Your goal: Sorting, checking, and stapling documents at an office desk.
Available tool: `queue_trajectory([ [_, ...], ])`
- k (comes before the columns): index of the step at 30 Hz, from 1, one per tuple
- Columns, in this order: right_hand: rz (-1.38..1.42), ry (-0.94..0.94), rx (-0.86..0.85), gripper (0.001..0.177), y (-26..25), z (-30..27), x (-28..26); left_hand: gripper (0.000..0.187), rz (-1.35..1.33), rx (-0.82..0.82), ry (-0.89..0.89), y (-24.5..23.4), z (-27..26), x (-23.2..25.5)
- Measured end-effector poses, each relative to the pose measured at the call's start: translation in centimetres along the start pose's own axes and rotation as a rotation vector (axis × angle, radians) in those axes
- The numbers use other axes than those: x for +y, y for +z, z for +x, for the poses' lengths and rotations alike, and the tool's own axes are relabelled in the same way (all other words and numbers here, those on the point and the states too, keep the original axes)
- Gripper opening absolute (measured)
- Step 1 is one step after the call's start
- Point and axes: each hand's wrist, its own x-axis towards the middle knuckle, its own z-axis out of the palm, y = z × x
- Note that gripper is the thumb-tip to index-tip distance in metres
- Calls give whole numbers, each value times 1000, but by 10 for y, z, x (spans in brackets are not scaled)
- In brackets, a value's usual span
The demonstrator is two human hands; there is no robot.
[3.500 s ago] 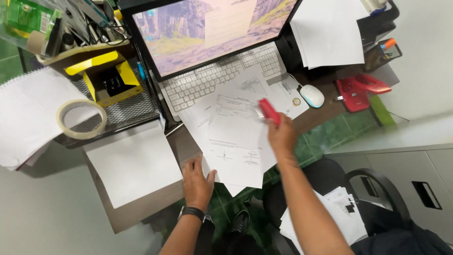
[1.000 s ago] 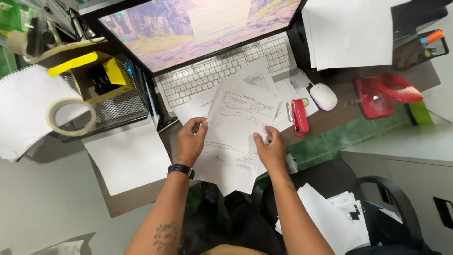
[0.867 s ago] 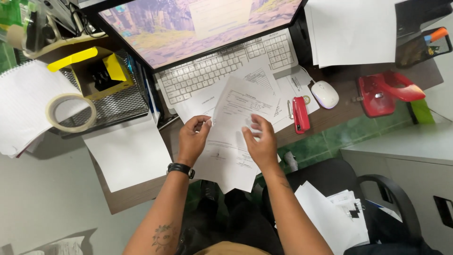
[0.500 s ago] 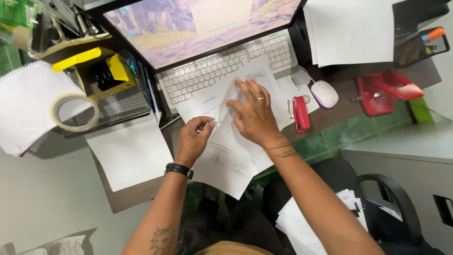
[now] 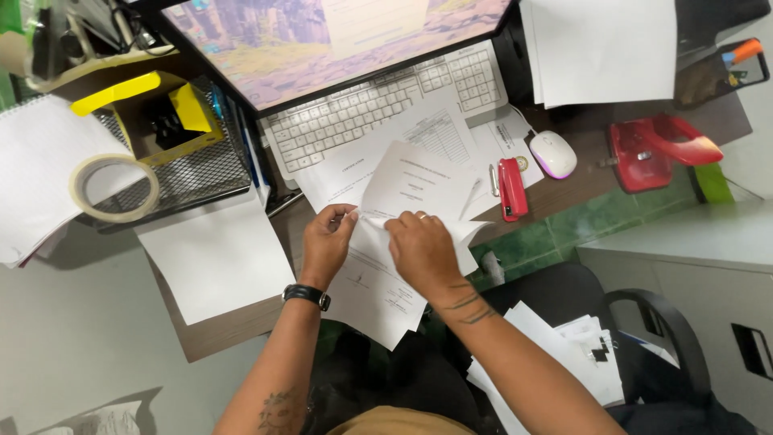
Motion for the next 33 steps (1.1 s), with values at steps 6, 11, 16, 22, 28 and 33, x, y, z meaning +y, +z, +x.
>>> queue_trajectory([
  [6, -13, 29, -10, 17, 4, -2, -16, 19, 17, 15, -56, -3, 1, -2],
  [11, 12, 65, -87, 24, 7, -13, -27, 19, 1, 1, -47, -5, -8, -10],
  [16, 43, 62, -90, 27, 10, -16, -30, 29, 27, -10, -30, -14, -24, -15],
  [22, -43, 10, -168, 22, 16, -15, -36, 34, 284, -67, -165, -17, -9, 3],
  [28, 52, 69, -161, 26, 15, -16, -44, 31, 230, 22, -166, -17, -4, 23],
  [33, 168, 223, -205, 27, 3, -8, -57, 29, -5, 71, -290, -17, -3, 36],
])
